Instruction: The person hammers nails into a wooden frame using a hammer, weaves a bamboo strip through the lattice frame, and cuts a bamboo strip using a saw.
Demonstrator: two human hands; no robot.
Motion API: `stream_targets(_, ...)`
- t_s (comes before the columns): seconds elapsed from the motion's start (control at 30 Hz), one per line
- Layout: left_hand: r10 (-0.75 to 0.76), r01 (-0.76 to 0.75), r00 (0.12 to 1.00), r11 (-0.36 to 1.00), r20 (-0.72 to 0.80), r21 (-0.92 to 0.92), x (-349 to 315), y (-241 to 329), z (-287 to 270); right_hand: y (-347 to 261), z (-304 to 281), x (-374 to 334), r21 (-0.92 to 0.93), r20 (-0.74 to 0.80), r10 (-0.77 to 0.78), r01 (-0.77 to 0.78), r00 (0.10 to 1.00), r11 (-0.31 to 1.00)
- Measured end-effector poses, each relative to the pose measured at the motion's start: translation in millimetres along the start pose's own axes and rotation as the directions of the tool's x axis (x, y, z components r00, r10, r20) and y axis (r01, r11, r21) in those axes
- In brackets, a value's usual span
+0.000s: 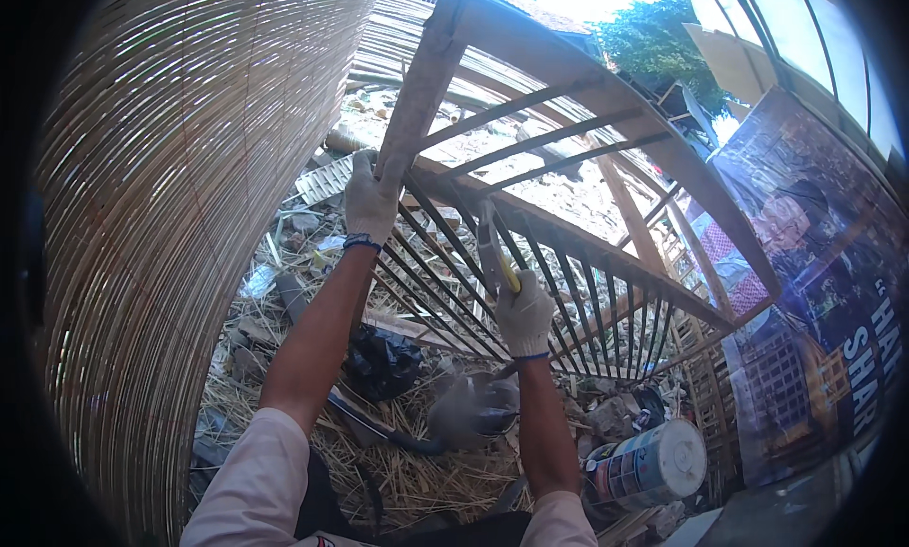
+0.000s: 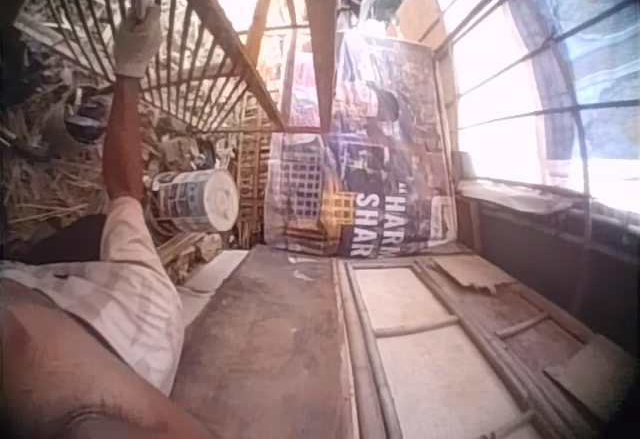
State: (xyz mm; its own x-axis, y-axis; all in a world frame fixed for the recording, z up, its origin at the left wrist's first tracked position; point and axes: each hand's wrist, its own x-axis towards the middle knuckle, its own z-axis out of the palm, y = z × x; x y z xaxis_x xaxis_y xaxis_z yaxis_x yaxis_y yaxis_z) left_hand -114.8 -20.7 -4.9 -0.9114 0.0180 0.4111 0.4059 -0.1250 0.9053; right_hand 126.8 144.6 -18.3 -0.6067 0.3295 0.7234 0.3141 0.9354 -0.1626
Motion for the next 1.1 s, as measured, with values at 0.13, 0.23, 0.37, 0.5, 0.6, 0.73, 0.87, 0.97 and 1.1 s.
stream_targets(0.13, 0.010, -0.010, 1.000, 1.000, -0.007, -0.019, -2, 0, 2, -10, -11, -6, -0.043, 0.100, 0.118, -0.114, 0.988, 0.993)
stream_targets(0.23, -0.013, 0.013, 0.999, 1.000, -0.053, -0.012, -3, -1, 8, -18, -24, -25, 0.123, 0.036, 0.176, -0.179, 0.984, 0.976)
stream_targets(0.37, 0.354, -0.329, 0.896, 0.935, -0.269, 0.137, -3, 7, 18, -23, -46, -38, 0.272, 0.153, 0.334, -0.364, 0.930, 0.891)
stream_targets(0.5, 0.798, -0.739, 0.576, 0.601, -0.178, 0.302, -16, 34, 39, -24, -77, -24, 0.316, 0.260, 0.524, -0.584, 0.811, 0.747)
stream_targets(0.6, 0.816, -0.804, 0.578, 0.568, 0.005, 0.177, -46, 56, 66, -27, -103, -14, 0.629, 0.039, 0.361, -0.304, 0.932, 0.716)
stream_targets(0.73, 0.769, -0.777, 0.626, 0.602, 0.125, 0.185, -68, 67, 85, -26, -102, -9, 0.703, -0.225, 0.305, -0.062, 0.925, 0.708)
stream_targets(0.87, 0.747, -0.757, 0.638, 0.564, 0.186, 0.330, -73, 66, 91, -2, -94, 5, 0.382, -0.382, 0.341, -0.189, 0.859, 0.905)
stream_targets(0.97, 0.734, -0.755, 0.642, 0.555, 0.223, 0.349, -83, 66, 94, 8, -99, 25, 0.422, -0.458, 0.400, -0.201, 0.794, 0.884)
stream_targets(1.1, 0.699, -0.763, 0.645, 0.566, 0.309, 0.312, -76, 68, 96, 0, -91, 57, 0.747, -0.579, 0.481, 0.193, 0.658, 0.636)
